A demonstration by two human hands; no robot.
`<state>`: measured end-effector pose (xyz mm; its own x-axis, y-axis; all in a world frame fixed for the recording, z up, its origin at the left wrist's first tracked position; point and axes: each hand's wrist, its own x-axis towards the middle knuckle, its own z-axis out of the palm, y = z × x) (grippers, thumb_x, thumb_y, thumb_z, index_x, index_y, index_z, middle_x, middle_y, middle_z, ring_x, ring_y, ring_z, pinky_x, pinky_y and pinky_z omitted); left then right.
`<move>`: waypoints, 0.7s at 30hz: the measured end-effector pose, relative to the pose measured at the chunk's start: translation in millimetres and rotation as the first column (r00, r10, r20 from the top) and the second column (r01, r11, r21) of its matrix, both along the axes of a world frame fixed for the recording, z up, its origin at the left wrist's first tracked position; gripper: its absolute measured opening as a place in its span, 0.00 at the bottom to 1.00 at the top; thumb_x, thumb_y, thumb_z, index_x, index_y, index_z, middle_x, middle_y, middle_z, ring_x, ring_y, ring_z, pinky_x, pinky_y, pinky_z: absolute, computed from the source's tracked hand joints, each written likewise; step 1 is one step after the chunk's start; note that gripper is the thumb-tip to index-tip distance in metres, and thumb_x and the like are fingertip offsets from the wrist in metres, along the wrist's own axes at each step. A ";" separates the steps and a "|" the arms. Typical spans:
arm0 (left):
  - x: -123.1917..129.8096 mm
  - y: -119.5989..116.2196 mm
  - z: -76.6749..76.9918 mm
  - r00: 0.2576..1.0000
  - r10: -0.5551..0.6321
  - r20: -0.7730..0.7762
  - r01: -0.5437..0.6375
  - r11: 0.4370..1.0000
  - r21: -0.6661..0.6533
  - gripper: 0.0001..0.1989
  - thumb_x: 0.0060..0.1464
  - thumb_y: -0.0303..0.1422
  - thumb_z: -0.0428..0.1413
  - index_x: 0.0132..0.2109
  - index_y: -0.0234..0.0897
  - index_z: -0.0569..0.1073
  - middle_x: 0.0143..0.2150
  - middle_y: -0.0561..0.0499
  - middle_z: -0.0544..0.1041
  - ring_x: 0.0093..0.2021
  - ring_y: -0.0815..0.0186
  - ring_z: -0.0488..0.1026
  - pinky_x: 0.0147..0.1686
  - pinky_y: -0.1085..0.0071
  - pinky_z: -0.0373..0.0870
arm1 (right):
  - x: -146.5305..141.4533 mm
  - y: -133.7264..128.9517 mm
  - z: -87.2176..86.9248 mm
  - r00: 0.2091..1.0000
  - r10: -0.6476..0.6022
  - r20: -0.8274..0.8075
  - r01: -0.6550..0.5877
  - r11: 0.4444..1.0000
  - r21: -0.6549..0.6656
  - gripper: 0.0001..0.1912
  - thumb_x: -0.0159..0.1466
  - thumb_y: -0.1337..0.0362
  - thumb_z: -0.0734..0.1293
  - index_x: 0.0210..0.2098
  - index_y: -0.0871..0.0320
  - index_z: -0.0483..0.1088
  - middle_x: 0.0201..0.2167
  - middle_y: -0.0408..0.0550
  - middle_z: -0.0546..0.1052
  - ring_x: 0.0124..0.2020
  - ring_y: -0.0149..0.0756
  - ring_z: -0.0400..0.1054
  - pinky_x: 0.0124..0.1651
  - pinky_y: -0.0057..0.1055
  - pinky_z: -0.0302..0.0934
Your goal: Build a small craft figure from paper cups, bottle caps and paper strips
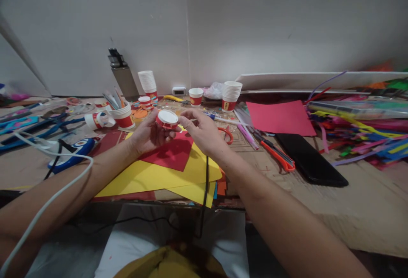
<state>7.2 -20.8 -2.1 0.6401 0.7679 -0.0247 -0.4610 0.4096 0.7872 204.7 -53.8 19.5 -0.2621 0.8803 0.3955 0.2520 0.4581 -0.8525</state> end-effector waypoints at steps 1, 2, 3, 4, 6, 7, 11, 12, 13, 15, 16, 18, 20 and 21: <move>-0.1 0.5 -0.8 1.000 -0.010 0.002 0.010 1.000 0.008 0.32 0.62 0.52 0.39 0.45 0.28 0.75 0.36 0.37 0.81 0.31 0.63 0.78 0.30 0.72 0.73 | 0.1 0.3 -0.5 1.000 0.004 0.011 -0.004 1.000 0.012 0.15 0.65 0.51 0.62 0.42 0.55 0.70 0.39 0.48 0.74 0.38 0.35 0.69 0.38 0.35 0.68; -0.1 0.9 -1.5 1.000 -0.017 0.002 0.017 1.000 0.015 0.32 0.62 0.52 0.39 0.44 0.28 0.75 0.36 0.38 0.81 0.30 0.64 0.78 0.30 0.72 0.73 | 0.1 0.4 -0.9 1.000 0.006 0.018 -0.006 1.000 0.026 0.15 0.65 0.51 0.62 0.42 0.55 0.70 0.38 0.48 0.75 0.38 0.35 0.69 0.39 0.35 0.68; 0.0 1.0 -2.0 1.000 -0.020 -0.002 0.020 1.000 0.019 0.32 0.61 0.53 0.39 0.44 0.28 0.75 0.36 0.38 0.81 0.30 0.64 0.77 0.29 0.72 0.72 | 0.0 0.3 -1.3 1.000 0.003 0.020 -0.004 0.999 0.042 0.15 0.65 0.51 0.62 0.42 0.55 0.70 0.39 0.48 0.75 0.39 0.36 0.69 0.40 0.36 0.68; 0.0 0.9 -2.3 1.000 -0.021 -0.010 0.021 1.000 0.019 0.33 0.61 0.53 0.39 0.43 0.29 0.75 0.35 0.38 0.81 0.30 0.64 0.77 0.29 0.72 0.72 | -0.3 0.1 -1.4 1.000 -0.002 0.020 0.001 0.998 0.063 0.15 0.65 0.52 0.63 0.43 0.55 0.70 0.40 0.48 0.75 0.40 0.36 0.69 0.41 0.37 0.68; 0.2 0.0 -2.3 0.999 -0.016 -0.031 0.017 1.000 0.015 0.33 0.61 0.53 0.39 0.42 0.29 0.76 0.35 0.38 0.80 0.29 0.65 0.77 0.29 0.72 0.72 | -0.8 -0.7 -0.7 0.999 -0.020 0.025 0.018 0.993 0.114 0.14 0.65 0.54 0.63 0.44 0.54 0.70 0.44 0.50 0.74 0.43 0.38 0.69 0.44 0.40 0.68; 0.4 -0.7 -2.0 0.999 -0.017 -0.040 0.018 1.000 0.012 0.32 0.61 0.53 0.39 0.42 0.29 0.76 0.35 0.38 0.80 0.29 0.65 0.77 0.28 0.73 0.72 | -0.9 -1.2 0.1 0.999 -0.029 0.037 0.023 0.989 0.145 0.13 0.65 0.54 0.63 0.45 0.54 0.70 0.46 0.50 0.74 0.45 0.39 0.69 0.46 0.41 0.68; 0.7 -2.5 -1.5 0.995 -0.076 -0.067 0.075 0.997 -0.014 0.32 0.61 0.53 0.40 0.42 0.29 0.76 0.35 0.38 0.80 0.28 0.65 0.77 0.29 0.72 0.72 | 0.4 -1.5 4.1 0.989 0.013 0.145 -0.054 0.959 0.278 0.15 0.67 0.58 0.61 0.53 0.46 0.67 0.55 0.48 0.70 0.55 0.43 0.65 0.56 0.50 0.61; 0.8 -2.3 -1.9 0.993 -0.094 -0.071 0.093 0.996 -0.017 0.32 0.61 0.53 0.40 0.42 0.29 0.75 0.34 0.38 0.80 0.28 0.64 0.77 0.28 0.72 0.72 | 1.1 -1.2 4.9 0.982 0.049 0.180 -0.102 0.950 0.296 0.17 0.67 0.59 0.60 0.55 0.44 0.66 0.57 0.46 0.69 0.58 0.43 0.62 0.59 0.52 0.58; 0.8 -1.9 -2.6 0.991 -0.110 -0.074 0.109 0.994 -0.015 0.32 0.61 0.53 0.40 0.41 0.29 0.75 0.34 0.38 0.80 0.28 0.64 0.77 0.28 0.71 0.72 | 1.6 -0.9 5.5 0.973 0.086 0.214 -0.149 0.942 0.301 0.19 0.68 0.60 0.60 0.57 0.43 0.64 0.60 0.46 0.67 0.60 0.43 0.60 0.61 0.52 0.55; 0.6 -0.7 -4.2 0.989 -0.129 -0.073 0.129 0.992 -0.003 0.32 0.61 0.53 0.40 0.42 0.29 0.75 0.33 0.40 0.80 0.27 0.64 0.77 0.26 0.72 0.71 | 2.4 -0.6 6.1 0.951 0.144 0.272 -0.222 0.934 0.282 0.21 0.68 0.62 0.59 0.60 0.45 0.61 0.63 0.46 0.63 0.64 0.41 0.56 0.65 0.52 0.50; 0.6 0.0 -5.0 0.988 -0.135 -0.070 0.136 0.991 0.002 0.31 0.61 0.53 0.40 0.42 0.29 0.75 0.33 0.40 0.79 0.27 0.64 0.77 0.26 0.72 0.71 | 2.6 -0.7 6.2 0.944 0.158 0.289 -0.238 0.934 0.267 0.22 0.68 0.62 0.59 0.61 0.46 0.60 0.64 0.47 0.62 0.65 0.41 0.54 0.66 0.51 0.48; 0.4 0.8 -6.3 0.986 -0.150 -0.065 0.151 0.988 0.007 0.31 0.60 0.54 0.41 0.44 0.30 0.75 0.32 0.41 0.79 0.27 0.63 0.77 0.25 0.72 0.71 | 2.5 -1.5 6.4 0.940 0.163 0.301 -0.240 0.940 0.241 0.23 0.67 0.63 0.60 0.61 0.48 0.60 0.65 0.49 0.62 0.66 0.39 0.53 0.66 0.50 0.48; 0.4 0.8 -6.8 0.985 -0.161 -0.061 0.161 0.987 0.006 0.31 0.60 0.54 0.41 0.45 0.30 0.74 0.31 0.42 0.79 0.27 0.63 0.78 0.25 0.72 0.71 | 2.0 -2.5 6.5 0.942 0.155 0.297 -0.228 0.947 0.228 0.22 0.66 0.63 0.61 0.60 0.48 0.61 0.64 0.49 0.63 0.66 0.40 0.54 0.65 0.49 0.51; 0.5 0.6 -6.9 0.984 -0.165 -0.062 0.166 0.986 0.004 0.31 0.61 0.53 0.41 0.46 0.31 0.74 0.31 0.42 0.79 0.27 0.63 0.78 0.25 0.72 0.71 | 1.7 -2.8 6.5 0.945 0.151 0.291 -0.221 0.950 0.222 0.22 0.66 0.63 0.62 0.59 0.48 0.62 0.63 0.49 0.64 0.65 0.40 0.55 0.64 0.49 0.53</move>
